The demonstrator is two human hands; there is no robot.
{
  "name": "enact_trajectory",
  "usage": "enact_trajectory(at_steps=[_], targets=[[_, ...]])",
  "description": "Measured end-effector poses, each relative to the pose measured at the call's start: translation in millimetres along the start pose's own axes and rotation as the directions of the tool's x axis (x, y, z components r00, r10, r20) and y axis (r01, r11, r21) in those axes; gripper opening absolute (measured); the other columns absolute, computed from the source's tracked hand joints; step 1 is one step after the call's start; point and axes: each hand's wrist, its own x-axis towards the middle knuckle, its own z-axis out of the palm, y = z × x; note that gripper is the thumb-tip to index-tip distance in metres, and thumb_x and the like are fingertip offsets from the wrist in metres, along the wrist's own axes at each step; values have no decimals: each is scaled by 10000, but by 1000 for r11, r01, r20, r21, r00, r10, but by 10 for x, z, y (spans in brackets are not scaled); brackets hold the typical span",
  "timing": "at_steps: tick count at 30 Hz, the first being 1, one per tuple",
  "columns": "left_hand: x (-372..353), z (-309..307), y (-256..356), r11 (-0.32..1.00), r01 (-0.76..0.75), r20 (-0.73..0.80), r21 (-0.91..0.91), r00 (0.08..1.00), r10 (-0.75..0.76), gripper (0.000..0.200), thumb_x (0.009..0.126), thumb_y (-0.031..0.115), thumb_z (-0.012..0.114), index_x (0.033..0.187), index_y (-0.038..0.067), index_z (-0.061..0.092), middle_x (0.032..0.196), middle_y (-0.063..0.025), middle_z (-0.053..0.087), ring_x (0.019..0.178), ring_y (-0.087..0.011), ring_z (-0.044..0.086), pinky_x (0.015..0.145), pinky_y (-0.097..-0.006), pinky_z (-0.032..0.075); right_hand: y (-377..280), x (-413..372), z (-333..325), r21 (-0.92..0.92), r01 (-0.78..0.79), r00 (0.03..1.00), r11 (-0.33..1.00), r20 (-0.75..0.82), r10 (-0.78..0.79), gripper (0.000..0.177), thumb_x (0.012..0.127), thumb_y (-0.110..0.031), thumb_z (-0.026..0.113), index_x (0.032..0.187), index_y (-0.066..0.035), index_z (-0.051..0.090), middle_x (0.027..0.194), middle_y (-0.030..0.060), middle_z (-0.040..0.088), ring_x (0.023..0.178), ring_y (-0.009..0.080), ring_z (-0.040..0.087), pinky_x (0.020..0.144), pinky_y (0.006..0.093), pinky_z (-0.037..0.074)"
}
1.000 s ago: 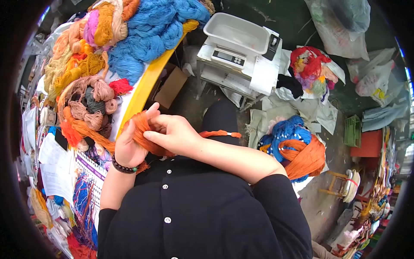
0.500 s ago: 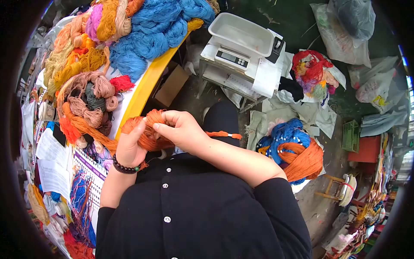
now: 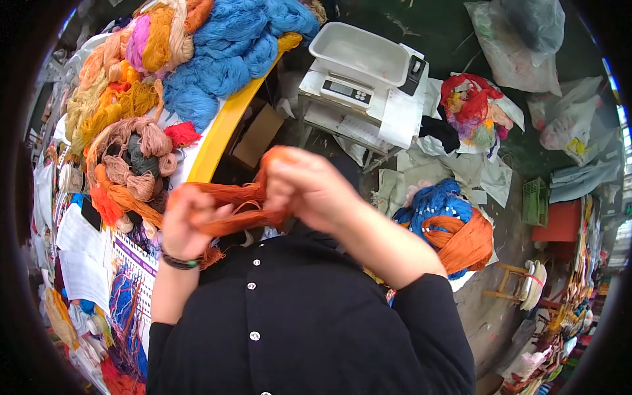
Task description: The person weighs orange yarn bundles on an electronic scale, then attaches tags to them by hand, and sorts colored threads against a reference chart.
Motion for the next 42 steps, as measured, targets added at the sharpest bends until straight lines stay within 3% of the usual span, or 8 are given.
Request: enact_trajectory(at_steps=[2,5,8,19,24,29,33,42], targets=[[-78,-250,379,912,32,81,-409,997,1,151,964,249,464,994,109,514,752,49,496,529,-9,421,531,-217,425,-552,-388,-55,-158,112,991,981,-48,-121,115,887,-175,576,920,-83,515,616,-71,345,484,31,298,410,180,237],[-227,-738,927,900,-108,19,-422,992,128,244,996,225,362,1023,47,526,876,4,600,500,-45,397,455,-202,332,-1186,-936,-366,-546,406,819,733,-138,-556,199,901,-160,557,1058,-38,550,657,-85,392,495,-2,306,413,151,223],[-454,-1581,1380,903,-211,-126,-373,976,176,277,982,188,393,1042,-18,568,991,-63,654,479,-51,386,442,-192,313,-1785,-1344,-605,-723,279,554,633,-417,-720,102,943,-182,503,930,-84,531,575,-73,332,458,20,271,410,177,197],[-719,-3062,2416,855,-465,-437,-232,835,335,283,949,140,465,1180,-5,543,1066,-54,648,508,-53,319,444,-183,285,-3146,-2817,-2207,-919,-102,-103,382,-372,-923,116,929,-191,512,906,-120,600,596,-89,429,466,21,341,407,176,248],[-523,-2545,2179,901,-430,-355,-51,851,386,305,973,180,436,1224,22,505,1072,-59,651,499,-37,326,439,-176,295,-3074,-2508,-1920,-856,-150,69,495,-509,-858,181,844,-215,664,942,-64,640,735,-55,577,560,28,453,505,186,326],[-310,-1868,1847,901,-424,-301,92,851,431,302,990,202,393,1206,24,509,1111,-81,639,484,-39,337,430,-172,300,-3071,-2137,-1287,-910,-414,148,-16,-50,-988,236,876,-206,626,989,-1,654,892,4,635,839,69,544,785,203,398],[-525,-1910,2032,868,-468,-275,169,823,497,285,984,208,418,1145,13,550,1111,-72,642,476,-25,319,417,-162,283,-3328,-2123,-858,-990,-117,59,83,-90,-994,191,919,-245,569,951,-66,627,579,-108,393,494,-7,302,453,181,217],[-287,-818,1209,881,-393,-255,264,852,457,216,995,224,391,1049,75,538,912,9,597,452,-11,311,380,-157,250,-3517,-1402,39,-865,469,380,179,15,-925,167,959,-193,492,946,-46,568,573,-88,312,476,19,246,440,192,201]])
